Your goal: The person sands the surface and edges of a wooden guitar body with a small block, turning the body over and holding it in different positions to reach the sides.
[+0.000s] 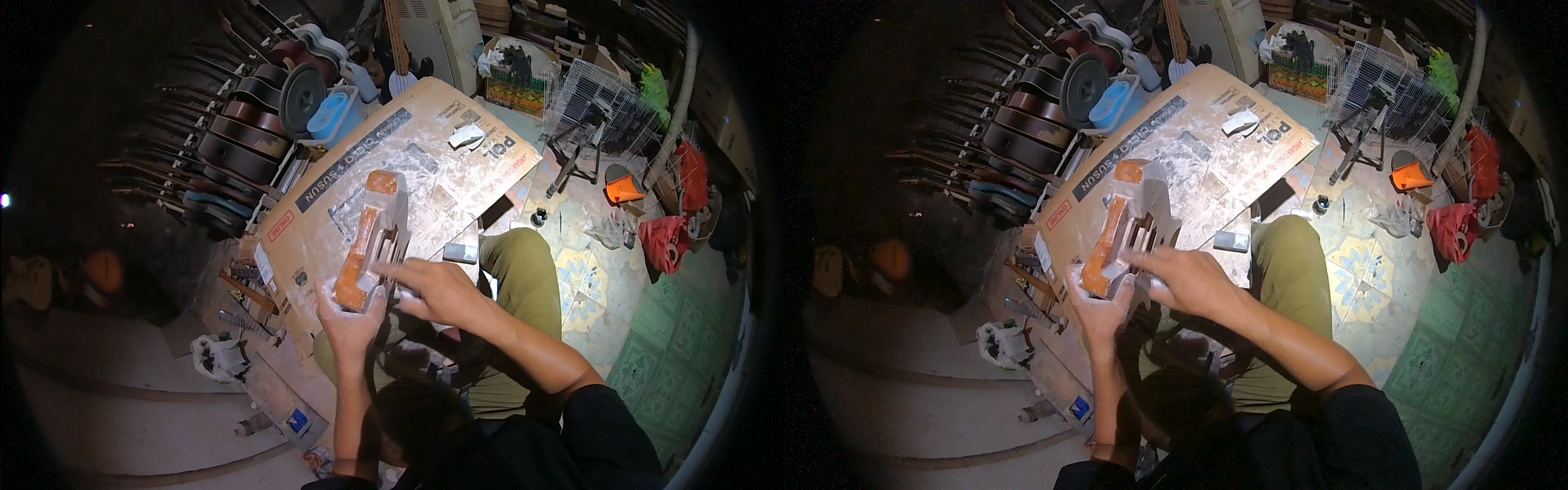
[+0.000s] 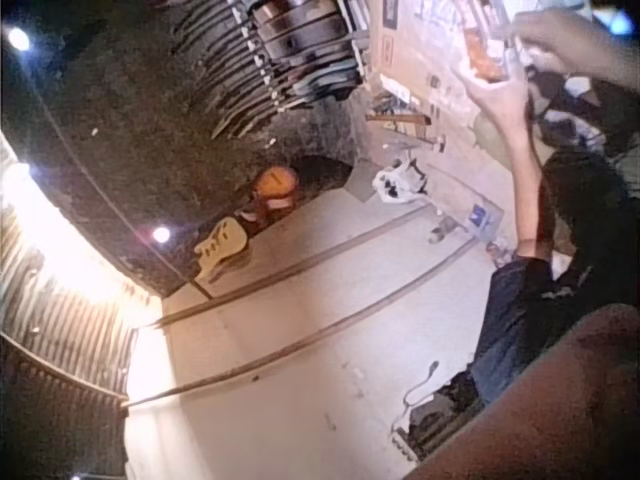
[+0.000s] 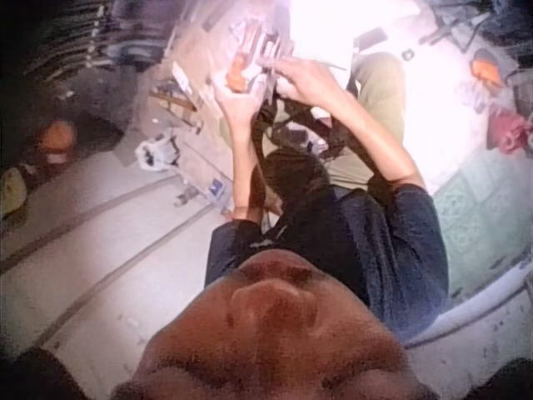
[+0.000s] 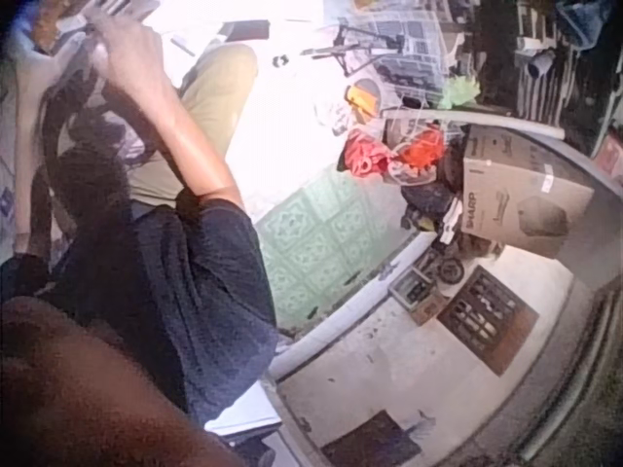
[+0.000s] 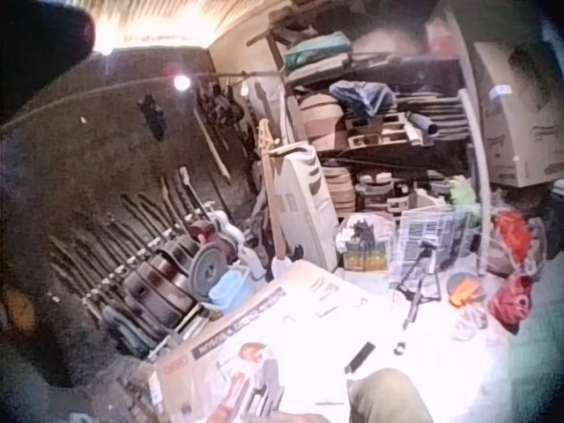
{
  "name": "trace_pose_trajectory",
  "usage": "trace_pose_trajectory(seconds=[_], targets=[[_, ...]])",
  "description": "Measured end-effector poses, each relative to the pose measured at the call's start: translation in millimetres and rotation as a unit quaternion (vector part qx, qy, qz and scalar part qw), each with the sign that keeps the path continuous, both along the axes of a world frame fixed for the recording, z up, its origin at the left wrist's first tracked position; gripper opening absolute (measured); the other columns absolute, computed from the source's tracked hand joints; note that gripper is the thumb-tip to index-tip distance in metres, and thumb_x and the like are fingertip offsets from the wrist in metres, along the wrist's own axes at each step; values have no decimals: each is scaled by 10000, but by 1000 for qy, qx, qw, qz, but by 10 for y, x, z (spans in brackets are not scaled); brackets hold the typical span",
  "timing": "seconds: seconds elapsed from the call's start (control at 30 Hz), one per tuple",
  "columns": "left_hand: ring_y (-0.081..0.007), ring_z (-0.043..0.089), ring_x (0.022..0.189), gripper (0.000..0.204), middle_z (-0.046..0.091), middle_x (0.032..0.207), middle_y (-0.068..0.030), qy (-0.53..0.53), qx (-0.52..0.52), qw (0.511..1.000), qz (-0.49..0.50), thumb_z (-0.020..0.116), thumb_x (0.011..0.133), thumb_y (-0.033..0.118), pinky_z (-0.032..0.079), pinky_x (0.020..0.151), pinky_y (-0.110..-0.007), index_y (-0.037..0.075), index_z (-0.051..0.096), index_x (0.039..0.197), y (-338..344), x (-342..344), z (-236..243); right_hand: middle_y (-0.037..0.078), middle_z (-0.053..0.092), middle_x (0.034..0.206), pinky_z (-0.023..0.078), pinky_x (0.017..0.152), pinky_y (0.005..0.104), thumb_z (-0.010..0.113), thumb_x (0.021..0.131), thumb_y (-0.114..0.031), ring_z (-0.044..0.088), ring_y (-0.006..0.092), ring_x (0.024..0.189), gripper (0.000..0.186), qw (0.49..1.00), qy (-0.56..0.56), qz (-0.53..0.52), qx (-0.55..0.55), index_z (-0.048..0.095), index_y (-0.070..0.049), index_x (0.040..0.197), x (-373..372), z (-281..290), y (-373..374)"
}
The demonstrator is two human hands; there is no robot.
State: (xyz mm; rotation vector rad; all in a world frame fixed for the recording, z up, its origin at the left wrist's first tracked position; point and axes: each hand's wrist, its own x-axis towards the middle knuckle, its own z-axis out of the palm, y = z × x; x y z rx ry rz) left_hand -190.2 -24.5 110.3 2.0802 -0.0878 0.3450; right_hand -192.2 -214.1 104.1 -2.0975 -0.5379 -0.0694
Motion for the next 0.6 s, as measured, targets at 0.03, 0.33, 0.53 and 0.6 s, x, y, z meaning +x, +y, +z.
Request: trace_pose_trajectory(seconds=[0.03,0.33,0.53,0.6], targets=[[-159,596,846,502,610,920,-101,-14,2,1000,0,833,681,70,501,758,-332,14,498,1051,15,16,-45,133,618,931,533,709,462,711,764,-141,639,372,818,633,999,12,30,5,536,-211,1368,-41,-8,-23],[-163,553,1012,549,555,1095,-75,-15,-101,993,50,784,738,12,448,928,-314,17,478,1194,301,78,-69,138,674,927,526,765,343,658,754,-75,679,229,866,407,988,113,-61,91,633,-37,1159,-361,-525,-313],[-188,549,1020,473,567,1087,-103,-91,-151,981,84,654,879,285,420,953,-331,-20,494,1204,629,117,-317,165,680,1044,520,816,344,670,772,-75,670,279,921,439,975,180,-44,120,615,-46,1206,-524,-624,-209],[-193,538,1020,497,546,1095,-89,-107,-183,975,68,522,938,414,396,961,-328,-13,501,1190,572,56,-320,173,673,1093,521,827,351,683,783,-92,667,288,967,455,980,150,-27,130,606,-60,1230,-540,-538,-82]])
